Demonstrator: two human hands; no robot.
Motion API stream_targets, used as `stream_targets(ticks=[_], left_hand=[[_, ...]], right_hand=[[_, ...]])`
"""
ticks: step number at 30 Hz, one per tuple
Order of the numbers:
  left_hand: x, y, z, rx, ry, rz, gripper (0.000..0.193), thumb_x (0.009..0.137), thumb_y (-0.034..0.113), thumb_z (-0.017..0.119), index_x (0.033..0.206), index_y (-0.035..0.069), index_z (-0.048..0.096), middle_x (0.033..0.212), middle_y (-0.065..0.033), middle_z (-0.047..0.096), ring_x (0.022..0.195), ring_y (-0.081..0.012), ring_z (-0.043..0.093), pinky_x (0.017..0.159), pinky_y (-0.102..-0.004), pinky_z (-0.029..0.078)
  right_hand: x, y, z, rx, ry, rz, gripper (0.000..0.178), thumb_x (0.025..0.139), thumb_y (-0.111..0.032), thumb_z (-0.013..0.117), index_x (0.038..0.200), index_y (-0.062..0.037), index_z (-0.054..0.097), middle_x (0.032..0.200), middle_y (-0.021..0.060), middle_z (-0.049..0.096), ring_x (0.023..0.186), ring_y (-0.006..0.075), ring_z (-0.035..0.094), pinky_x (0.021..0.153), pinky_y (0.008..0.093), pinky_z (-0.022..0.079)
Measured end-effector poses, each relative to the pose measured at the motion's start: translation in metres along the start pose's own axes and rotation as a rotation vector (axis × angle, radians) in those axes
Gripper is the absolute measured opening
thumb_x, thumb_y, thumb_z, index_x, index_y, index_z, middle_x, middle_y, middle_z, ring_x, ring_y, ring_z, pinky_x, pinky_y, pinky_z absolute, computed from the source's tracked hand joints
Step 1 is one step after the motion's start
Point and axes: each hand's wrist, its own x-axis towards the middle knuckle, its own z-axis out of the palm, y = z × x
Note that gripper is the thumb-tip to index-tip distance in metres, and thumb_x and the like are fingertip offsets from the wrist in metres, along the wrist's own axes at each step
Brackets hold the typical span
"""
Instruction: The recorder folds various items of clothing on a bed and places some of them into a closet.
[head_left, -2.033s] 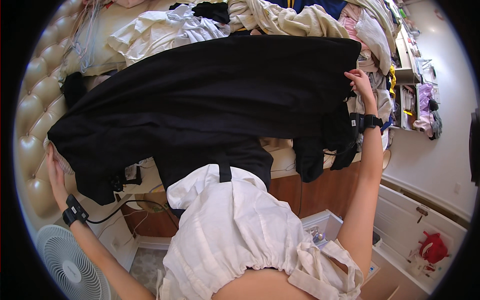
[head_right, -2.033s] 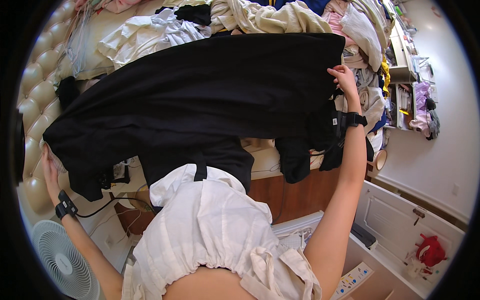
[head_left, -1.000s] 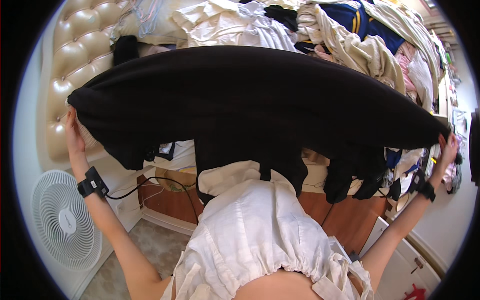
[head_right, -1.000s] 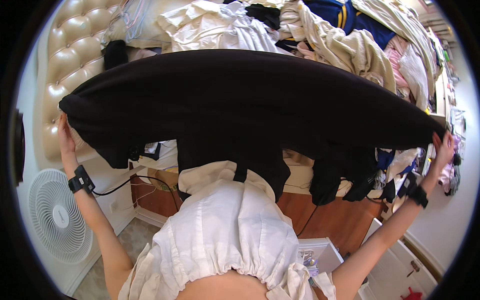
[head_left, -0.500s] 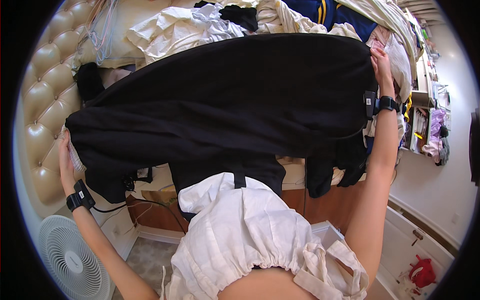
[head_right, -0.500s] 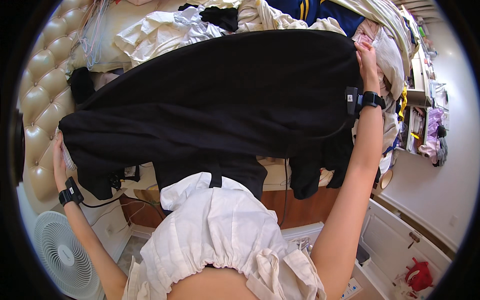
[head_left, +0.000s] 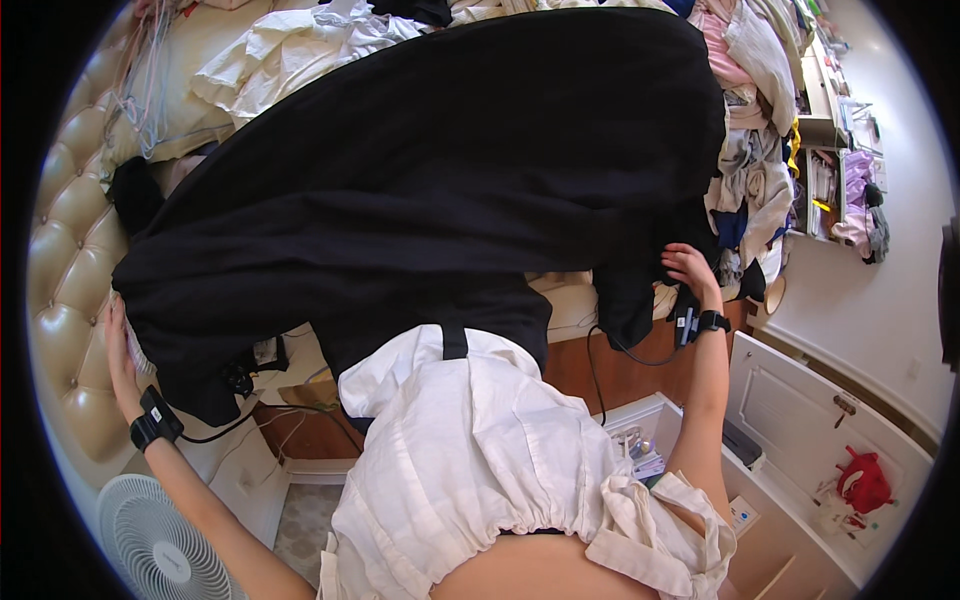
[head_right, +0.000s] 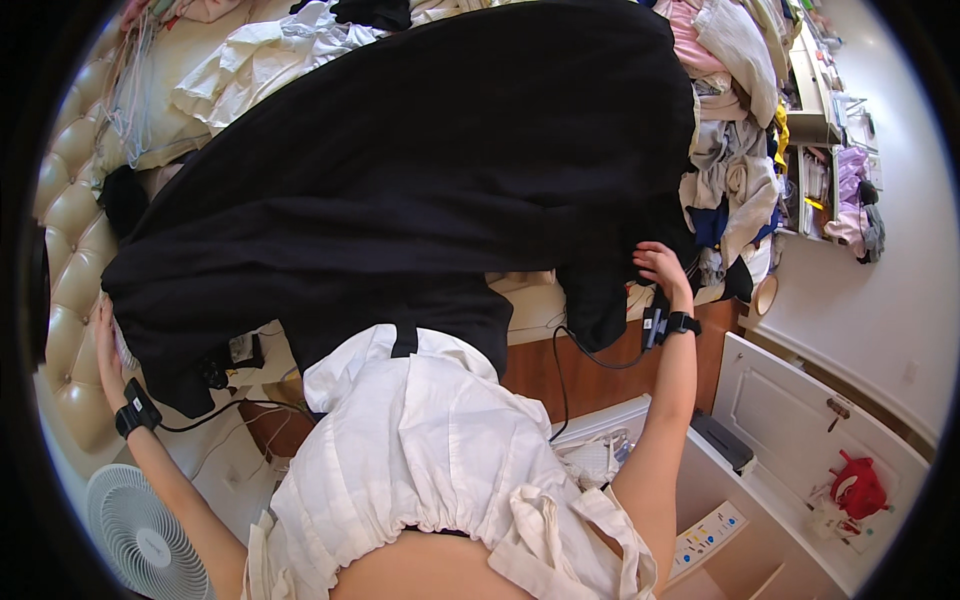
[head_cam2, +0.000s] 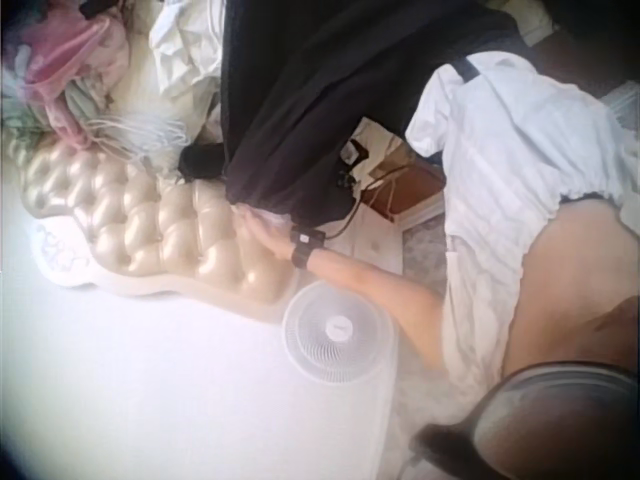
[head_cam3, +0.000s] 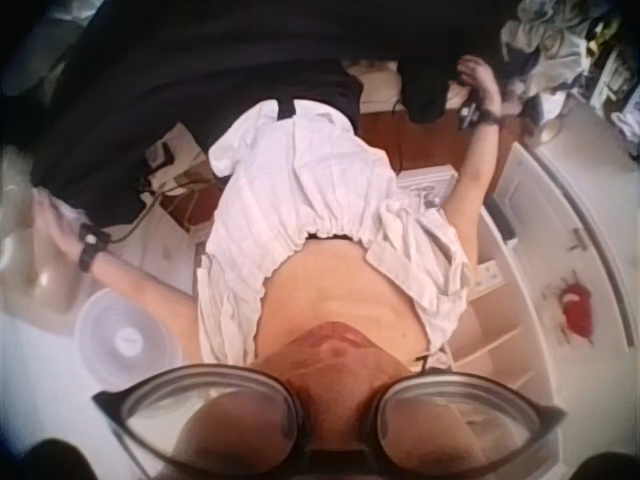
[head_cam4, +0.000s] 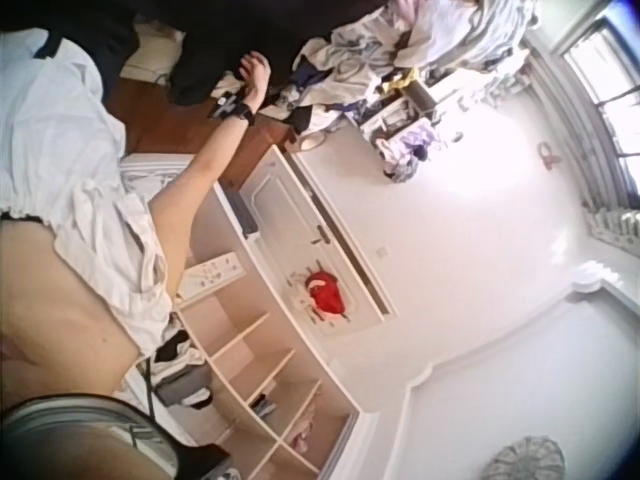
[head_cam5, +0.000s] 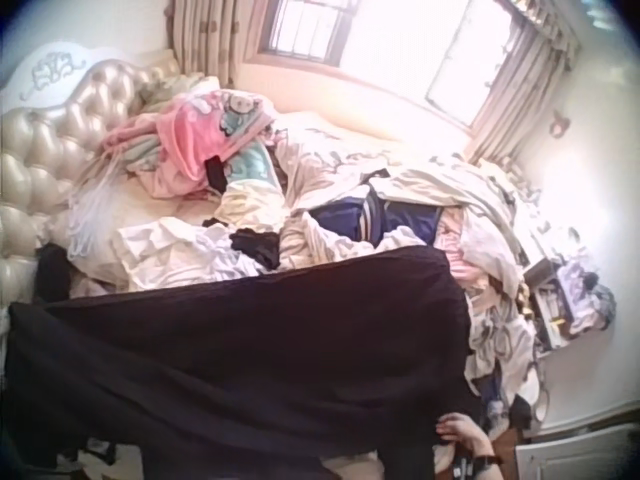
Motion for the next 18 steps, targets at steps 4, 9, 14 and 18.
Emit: stream_targets(ticks=[4,9,14,18], left_hand=[[-0.012,0.016,0.008,0.299,0.147,0.158,0.052,0.087,0.027,0.057,0.130,0.005,0.037,0.116,-0.0048,0.053,0.106,-0.0135,0.050,0.090,-0.0258,0.038],[-0.030,0.026,0.035,0.483,0.204,0.036,0.058,0.078,0.048,0.061,0.123,0.014,0.046,0.117,-0.0025,0.054,0.108,-0.0174,0.046,0.092,-0.0378,0.032],[-0.044,0.038,0.026,0.508,0.161,0.043,0.035,0.082,0.035,0.061,0.101,0.005,0.059,0.079,0.0024,0.058,0.069,-0.0065,0.051,0.068,-0.0227,0.040],[-0.053,0.038,0.041,-0.103,0.116,0.152,0.027,0.084,0.025,0.059,0.099,0.003,0.059,0.095,-0.0036,0.060,0.087,-0.0127,0.055,0.079,-0.0270,0.041]], right_hand=[[0.019,0.022,0.032,0.319,-0.019,-0.130,0.038,0.086,-0.028,0.053,0.118,-0.0070,0.050,0.106,0.0065,0.056,0.097,0.0166,0.053,0.081,0.0321,0.045],[0.033,-0.002,0.038,-0.135,0.087,-0.197,0.028,0.082,-0.031,0.059,0.100,-0.0085,0.059,0.091,0.0020,0.059,0.083,0.0140,0.053,0.072,0.0288,0.043],[0.033,-0.016,0.018,-0.610,0.381,-0.592,0.021,0.079,-0.025,0.060,0.084,-0.0049,0.060,0.075,0.0092,0.063,0.069,0.0246,0.059,0.064,0.0355,0.044],[-0.026,-0.045,0.014,-0.825,0.755,-0.390,0.020,0.079,-0.026,0.059,0.086,-0.0075,0.059,0.082,0.0136,0.063,0.080,0.0343,0.059,0.067,0.0404,0.044]])
